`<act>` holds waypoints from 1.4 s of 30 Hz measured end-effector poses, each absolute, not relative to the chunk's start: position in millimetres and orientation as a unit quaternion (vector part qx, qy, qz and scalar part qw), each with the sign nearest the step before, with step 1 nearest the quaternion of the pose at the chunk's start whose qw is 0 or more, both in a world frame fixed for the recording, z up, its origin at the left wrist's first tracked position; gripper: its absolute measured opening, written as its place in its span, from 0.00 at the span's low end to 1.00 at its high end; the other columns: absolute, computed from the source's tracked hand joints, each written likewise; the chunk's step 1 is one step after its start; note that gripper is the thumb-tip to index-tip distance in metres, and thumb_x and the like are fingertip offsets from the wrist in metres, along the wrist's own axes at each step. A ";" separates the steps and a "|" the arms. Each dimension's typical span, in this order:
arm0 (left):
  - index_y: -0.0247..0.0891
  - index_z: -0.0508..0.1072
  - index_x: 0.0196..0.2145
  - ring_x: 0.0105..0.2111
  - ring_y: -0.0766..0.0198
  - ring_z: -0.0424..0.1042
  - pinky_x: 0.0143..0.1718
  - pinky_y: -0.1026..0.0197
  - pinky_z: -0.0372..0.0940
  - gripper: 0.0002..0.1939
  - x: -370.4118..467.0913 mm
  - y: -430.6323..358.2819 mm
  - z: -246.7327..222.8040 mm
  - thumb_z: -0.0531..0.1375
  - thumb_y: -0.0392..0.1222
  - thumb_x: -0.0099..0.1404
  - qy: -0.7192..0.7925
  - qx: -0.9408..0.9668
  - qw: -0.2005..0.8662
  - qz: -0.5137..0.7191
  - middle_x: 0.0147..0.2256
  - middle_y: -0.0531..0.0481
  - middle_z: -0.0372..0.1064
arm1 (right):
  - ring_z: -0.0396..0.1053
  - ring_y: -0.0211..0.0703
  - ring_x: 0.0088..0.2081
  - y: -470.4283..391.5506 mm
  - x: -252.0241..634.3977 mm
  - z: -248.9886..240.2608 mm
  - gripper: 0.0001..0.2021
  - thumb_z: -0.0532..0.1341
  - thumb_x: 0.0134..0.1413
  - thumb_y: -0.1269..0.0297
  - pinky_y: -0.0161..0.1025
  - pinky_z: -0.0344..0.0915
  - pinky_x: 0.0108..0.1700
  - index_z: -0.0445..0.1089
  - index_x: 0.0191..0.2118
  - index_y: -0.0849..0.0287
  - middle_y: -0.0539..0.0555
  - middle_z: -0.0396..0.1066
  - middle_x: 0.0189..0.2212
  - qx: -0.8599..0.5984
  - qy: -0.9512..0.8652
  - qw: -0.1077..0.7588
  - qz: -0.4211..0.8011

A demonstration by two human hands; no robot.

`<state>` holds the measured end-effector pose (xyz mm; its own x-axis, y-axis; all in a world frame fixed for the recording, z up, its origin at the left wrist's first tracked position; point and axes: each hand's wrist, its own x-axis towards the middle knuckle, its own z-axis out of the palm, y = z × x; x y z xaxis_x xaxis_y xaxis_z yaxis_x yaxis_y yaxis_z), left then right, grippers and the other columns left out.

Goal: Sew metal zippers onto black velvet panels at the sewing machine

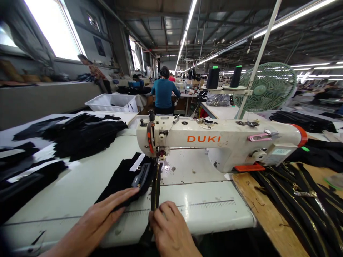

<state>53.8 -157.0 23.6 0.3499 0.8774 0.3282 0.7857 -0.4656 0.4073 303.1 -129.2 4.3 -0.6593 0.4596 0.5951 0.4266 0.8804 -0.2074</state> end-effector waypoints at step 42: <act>0.48 0.53 0.69 0.65 0.48 0.57 0.63 0.41 0.53 0.34 74.3 -142.2 16.7 0.59 0.38 0.69 0.323 0.931 -0.013 0.170 0.67 0.44 0.52 | 0.64 0.51 0.48 -60.2 292.1 -1.3 0.17 0.65 0.45 0.75 0.46 0.65 0.50 0.69 0.44 0.57 0.55 0.67 0.45 -0.477 -0.825 0.273 0.134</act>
<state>74.3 -142.2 16.7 0.7329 0.5973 0.3257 0.6064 -0.7906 0.0852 292.1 -60.2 -1.3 -0.3958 0.8596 0.3231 0.7130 0.5094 -0.4819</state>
